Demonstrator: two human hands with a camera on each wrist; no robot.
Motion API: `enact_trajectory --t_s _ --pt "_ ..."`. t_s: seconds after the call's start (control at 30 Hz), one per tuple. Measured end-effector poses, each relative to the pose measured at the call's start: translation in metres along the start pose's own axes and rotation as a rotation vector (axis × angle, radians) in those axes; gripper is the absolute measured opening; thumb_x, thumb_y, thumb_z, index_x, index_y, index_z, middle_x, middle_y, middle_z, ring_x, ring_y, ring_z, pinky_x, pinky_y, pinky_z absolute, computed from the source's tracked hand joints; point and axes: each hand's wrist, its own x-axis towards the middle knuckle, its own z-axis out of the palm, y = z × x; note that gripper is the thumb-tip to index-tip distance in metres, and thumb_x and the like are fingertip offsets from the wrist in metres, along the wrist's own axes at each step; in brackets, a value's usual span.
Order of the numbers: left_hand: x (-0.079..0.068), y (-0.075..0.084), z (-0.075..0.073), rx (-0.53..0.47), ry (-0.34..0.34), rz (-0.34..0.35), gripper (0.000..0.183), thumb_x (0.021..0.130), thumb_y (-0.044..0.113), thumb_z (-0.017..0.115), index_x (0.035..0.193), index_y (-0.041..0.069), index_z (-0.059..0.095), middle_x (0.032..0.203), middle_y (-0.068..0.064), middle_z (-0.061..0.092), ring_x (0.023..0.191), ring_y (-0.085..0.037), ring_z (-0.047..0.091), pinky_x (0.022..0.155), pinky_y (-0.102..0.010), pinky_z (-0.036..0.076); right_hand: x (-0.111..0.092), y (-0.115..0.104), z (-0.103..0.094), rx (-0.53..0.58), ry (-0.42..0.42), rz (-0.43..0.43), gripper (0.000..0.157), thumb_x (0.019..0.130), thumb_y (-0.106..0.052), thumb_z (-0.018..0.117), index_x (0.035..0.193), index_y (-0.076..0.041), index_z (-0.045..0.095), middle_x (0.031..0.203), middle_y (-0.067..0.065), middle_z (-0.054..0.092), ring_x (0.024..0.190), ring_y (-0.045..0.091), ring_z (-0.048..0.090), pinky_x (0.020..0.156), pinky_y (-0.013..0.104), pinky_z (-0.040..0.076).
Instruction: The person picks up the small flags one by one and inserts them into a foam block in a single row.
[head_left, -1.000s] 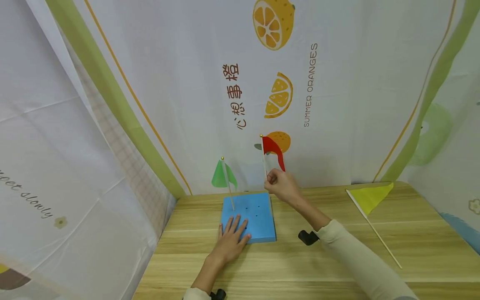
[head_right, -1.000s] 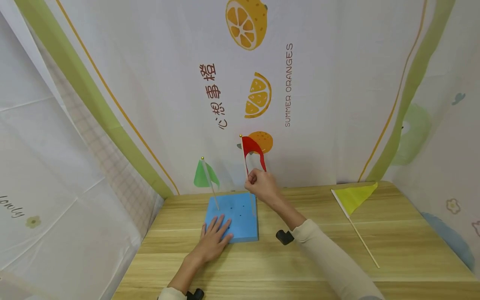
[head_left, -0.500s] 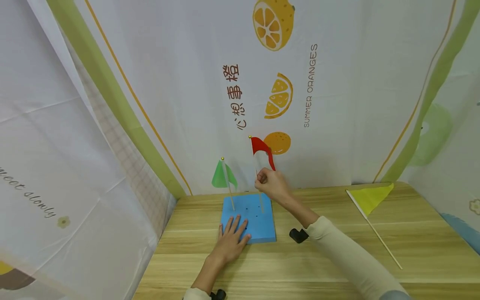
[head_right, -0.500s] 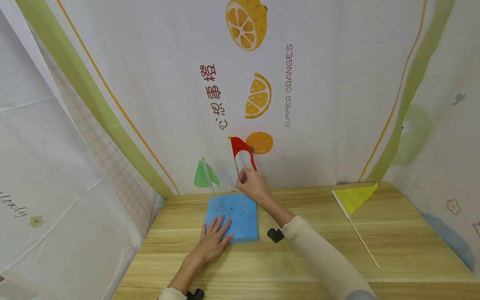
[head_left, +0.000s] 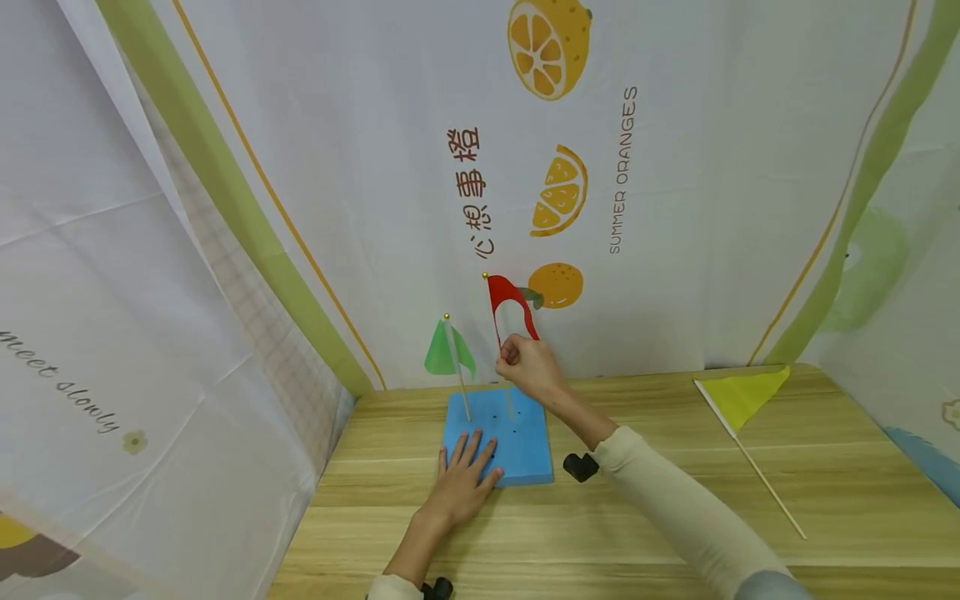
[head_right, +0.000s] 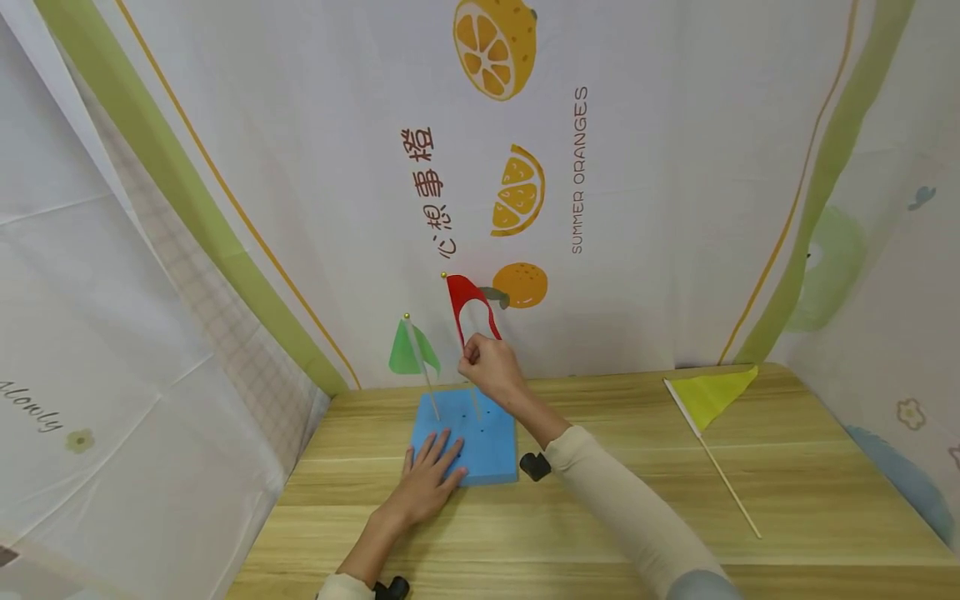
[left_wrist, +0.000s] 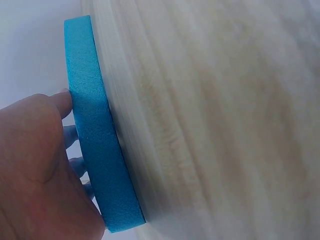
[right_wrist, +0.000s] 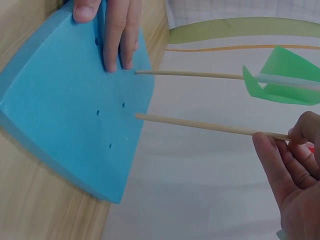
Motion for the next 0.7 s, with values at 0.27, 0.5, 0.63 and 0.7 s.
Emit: enact_trajectory --t_s 0.27,0.5,0.63,0.7 --pt "-0.001 0.001 -0.001 -0.004 -0.009 -0.007 0.064 0.114 0.049 0.044 0.167 0.013 0.038 0.177 -0.019 0.022 0.165 -0.047 0.014 0.127 -0.078 0.007 0.005 -0.001 0.011 -0.01 0.006 -0.01 0.007 0.095 -0.006 0.074 0.09 -0.004 0.07 0.085 0.009 0.074 0.075 0.019 0.071 0.074 0.03 0.064" --pt "-0.001 0.0 0.001 -0.018 -0.002 0.004 0.064 0.114 0.049 0.044 0.167 0.012 0.039 0.177 -0.019 0.022 0.164 -0.048 0.014 0.126 -0.079 0.007 0.007 0.0 0.021 -0.017 0.005 -0.026 0.009 0.094 -0.005 0.074 0.088 -0.005 0.068 0.082 0.008 0.074 0.072 0.017 0.071 0.07 0.029 0.063" --pt "0.001 -0.001 0.002 -0.022 0.003 0.008 0.064 0.114 0.049 0.044 0.166 0.011 0.039 0.177 -0.02 0.023 0.164 -0.049 0.015 0.125 -0.08 0.007 0.007 0.001 0.026 -0.026 -0.016 -0.013 0.008 0.095 -0.006 0.074 0.089 -0.006 0.069 0.084 0.008 0.075 0.073 0.017 0.071 0.069 0.028 0.062" --pt "0.001 -0.002 0.002 -0.017 -0.001 0.003 0.064 0.114 0.049 0.043 0.167 0.012 0.039 0.177 -0.019 0.022 0.164 -0.048 0.014 0.126 -0.079 0.006 0.006 0.001 0.029 -0.032 -0.016 -0.02 0.008 0.095 -0.006 0.074 0.09 -0.005 0.069 0.084 0.008 0.075 0.073 0.018 0.072 0.07 0.029 0.063"
